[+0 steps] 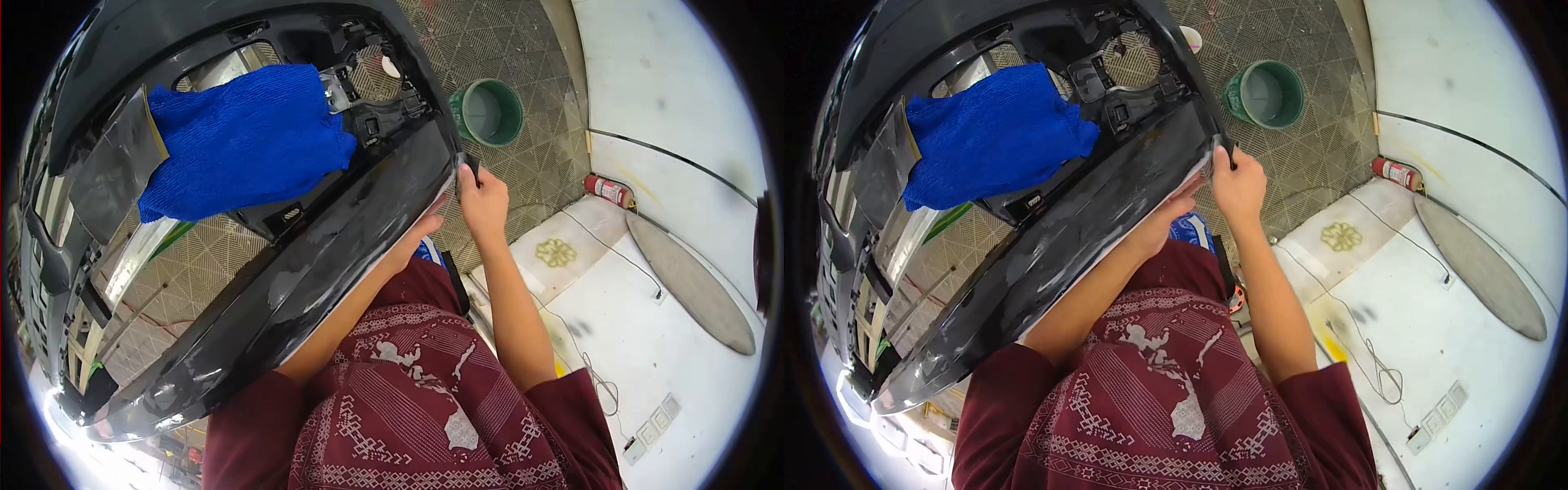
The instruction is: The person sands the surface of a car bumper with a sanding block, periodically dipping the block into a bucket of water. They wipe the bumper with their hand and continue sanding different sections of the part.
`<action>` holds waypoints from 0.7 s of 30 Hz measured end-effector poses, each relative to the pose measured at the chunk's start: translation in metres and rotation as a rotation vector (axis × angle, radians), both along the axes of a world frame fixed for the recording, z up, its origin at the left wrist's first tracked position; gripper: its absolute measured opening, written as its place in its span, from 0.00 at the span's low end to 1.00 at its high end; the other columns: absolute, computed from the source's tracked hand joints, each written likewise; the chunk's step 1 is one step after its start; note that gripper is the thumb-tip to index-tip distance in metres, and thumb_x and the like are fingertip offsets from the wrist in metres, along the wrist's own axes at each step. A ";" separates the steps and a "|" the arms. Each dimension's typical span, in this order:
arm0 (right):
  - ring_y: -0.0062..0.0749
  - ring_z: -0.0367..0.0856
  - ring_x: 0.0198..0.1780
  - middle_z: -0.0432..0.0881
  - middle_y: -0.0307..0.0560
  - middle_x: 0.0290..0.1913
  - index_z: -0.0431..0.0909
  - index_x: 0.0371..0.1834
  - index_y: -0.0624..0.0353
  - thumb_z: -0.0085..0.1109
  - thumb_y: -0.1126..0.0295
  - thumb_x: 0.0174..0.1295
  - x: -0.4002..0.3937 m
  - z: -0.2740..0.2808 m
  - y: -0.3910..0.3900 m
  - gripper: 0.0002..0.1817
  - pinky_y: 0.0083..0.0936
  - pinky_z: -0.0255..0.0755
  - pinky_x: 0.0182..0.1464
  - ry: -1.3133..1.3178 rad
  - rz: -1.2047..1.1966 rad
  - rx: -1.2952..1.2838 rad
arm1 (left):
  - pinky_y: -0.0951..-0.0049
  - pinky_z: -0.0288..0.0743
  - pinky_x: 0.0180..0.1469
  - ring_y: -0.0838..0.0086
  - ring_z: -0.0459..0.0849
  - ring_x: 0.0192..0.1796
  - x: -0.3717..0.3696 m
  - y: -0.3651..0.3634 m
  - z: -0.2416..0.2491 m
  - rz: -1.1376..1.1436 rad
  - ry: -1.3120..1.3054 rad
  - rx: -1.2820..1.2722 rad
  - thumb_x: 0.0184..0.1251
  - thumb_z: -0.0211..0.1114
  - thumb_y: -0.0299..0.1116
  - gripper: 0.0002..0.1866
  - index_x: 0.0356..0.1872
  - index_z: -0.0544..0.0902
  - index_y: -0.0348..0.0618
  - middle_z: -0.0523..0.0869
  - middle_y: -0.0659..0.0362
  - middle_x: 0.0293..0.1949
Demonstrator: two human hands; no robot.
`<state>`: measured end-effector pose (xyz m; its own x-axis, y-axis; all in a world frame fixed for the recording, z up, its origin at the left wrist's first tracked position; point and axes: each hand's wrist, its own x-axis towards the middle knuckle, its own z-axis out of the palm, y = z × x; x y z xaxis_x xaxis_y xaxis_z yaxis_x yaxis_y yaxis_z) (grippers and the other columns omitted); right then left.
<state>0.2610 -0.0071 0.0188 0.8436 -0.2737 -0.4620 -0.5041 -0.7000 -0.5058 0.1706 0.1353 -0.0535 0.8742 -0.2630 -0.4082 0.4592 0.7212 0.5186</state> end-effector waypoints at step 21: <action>0.47 0.89 0.35 0.88 0.56 0.31 0.91 0.50 0.59 0.64 0.57 0.76 -0.013 0.007 0.003 0.16 0.40 0.79 0.44 -0.304 0.121 -0.014 | 0.64 0.77 0.75 0.64 0.84 0.72 0.004 -0.015 0.010 0.098 0.024 0.131 0.72 0.66 0.18 0.28 0.74 0.80 0.33 0.84 0.48 0.72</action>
<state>0.2483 -0.0041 0.0253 0.9691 -0.1674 -0.1810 -0.2442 -0.7533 -0.6107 0.1743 0.1202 -0.0435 0.8826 -0.1202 -0.4546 0.4035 0.6900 0.6009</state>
